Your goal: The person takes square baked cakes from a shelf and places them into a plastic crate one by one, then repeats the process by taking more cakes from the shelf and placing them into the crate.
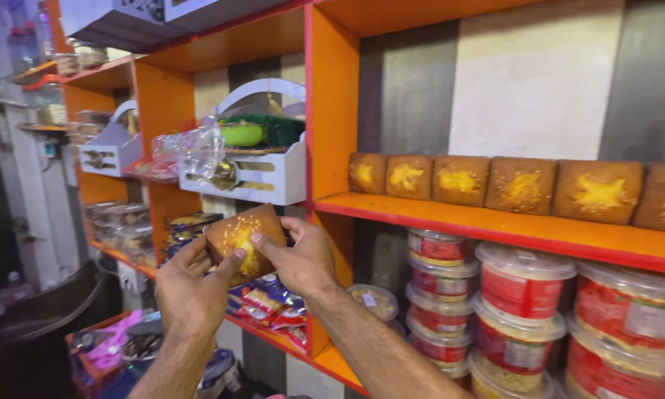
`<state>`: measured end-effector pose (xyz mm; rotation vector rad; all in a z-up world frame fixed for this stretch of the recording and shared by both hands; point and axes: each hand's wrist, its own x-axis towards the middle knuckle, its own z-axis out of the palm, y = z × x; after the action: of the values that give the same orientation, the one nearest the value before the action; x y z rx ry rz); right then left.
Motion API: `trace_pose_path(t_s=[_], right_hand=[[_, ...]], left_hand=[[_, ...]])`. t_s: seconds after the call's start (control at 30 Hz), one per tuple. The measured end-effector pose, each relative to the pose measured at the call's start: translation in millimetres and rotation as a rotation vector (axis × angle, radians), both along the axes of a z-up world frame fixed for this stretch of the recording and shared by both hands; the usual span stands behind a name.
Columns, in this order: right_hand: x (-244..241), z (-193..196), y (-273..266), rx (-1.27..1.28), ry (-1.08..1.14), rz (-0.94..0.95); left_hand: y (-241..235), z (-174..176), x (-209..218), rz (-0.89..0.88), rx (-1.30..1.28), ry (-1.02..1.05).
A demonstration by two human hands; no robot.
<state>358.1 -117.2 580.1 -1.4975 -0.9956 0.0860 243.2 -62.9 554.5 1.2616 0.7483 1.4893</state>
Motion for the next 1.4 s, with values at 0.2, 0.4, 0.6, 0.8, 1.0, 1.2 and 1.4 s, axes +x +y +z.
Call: trace_pose_path(t_s=[0.2,0.4,0.6,0.8,1.0,1.2,1.4], right_hand=[[-44,-34,37,-0.122,0.022,0.067],[-77,-107,106,-0.145,0.089,0.261],[-128,-140,117,-0.263,0.393,0.565],[-161,-207,155,-0.502,0.54,0.737],[-197,-276,178,-0.696,0.58,0.797],[-227,-343,188,-0.819,0.678,0.771],[-234,-414,181,-0.945,0.687,0.725]], left_hand=[[30,-39,-47,0.171,-0.047,0.128],[100,-110,-92,0.238,0.009,0.225],[111,-149,-153,0.091,-0.195,0.001],[141,-233,-208,-0.005,-0.399,-0.061],[145,-308,-255,-0.008,-0.538,-0.123],[139,-372,-280,0.017,-0.705,-0.03],[131,-444,-290,-0.049,-0.877,-0.008]])
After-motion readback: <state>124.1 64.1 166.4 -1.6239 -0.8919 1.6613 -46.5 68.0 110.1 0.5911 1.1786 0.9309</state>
